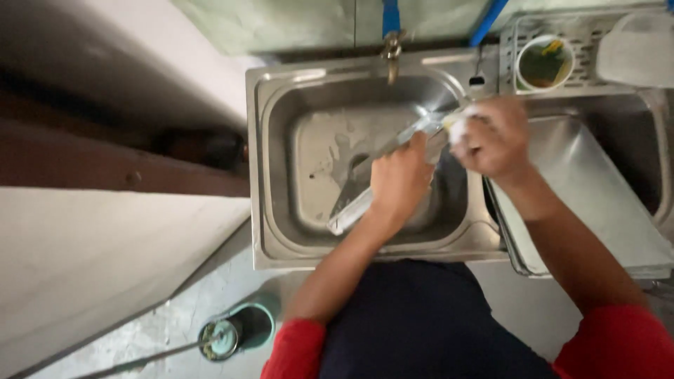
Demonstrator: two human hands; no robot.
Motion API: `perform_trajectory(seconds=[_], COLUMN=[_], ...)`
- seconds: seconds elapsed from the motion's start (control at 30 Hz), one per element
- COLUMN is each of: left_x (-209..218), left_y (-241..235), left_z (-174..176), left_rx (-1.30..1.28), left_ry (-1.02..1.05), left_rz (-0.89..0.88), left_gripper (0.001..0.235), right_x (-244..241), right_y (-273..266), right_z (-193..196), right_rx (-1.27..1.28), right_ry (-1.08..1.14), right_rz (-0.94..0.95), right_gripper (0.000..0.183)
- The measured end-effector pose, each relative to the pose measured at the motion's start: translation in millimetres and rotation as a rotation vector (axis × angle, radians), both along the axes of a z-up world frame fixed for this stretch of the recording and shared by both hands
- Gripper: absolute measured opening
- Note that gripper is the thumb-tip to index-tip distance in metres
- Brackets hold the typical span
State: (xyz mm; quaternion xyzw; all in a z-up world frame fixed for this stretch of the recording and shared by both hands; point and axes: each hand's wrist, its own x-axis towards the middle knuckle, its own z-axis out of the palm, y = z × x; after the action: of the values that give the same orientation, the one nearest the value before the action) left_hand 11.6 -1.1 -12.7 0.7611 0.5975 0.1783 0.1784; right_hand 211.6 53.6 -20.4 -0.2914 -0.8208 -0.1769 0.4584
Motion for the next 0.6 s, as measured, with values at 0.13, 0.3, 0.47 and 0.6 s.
perform_trajectory(seconds=[0.13, 0.3, 0.47, 0.6], left_x=[5, 7, 4, 8], left_y=[3, 16, 14, 3], left_z=[-7, -6, -5, 0], left_rx=[-0.017, 0.134, 0.151, 0.131], left_ry=[0.079, -0.014, -0.023, -0.009], left_rz=[-0.009, 0.024, 0.064, 0.033], left_gripper=[0.043, 0.039, 0.031, 0.031], right_x=[28, 45, 37, 9], right_y=[34, 51, 27, 5], right_z=[-34, -5, 4, -5], right_rx=[0.052, 0.004, -0.155, -0.028], right_ry=[-0.018, -0.120, 0.107, -0.022], right_rz=[0.064, -0.053, -0.046, -0.037], right_gripper=[0.042, 0.038, 0.043, 0.041])
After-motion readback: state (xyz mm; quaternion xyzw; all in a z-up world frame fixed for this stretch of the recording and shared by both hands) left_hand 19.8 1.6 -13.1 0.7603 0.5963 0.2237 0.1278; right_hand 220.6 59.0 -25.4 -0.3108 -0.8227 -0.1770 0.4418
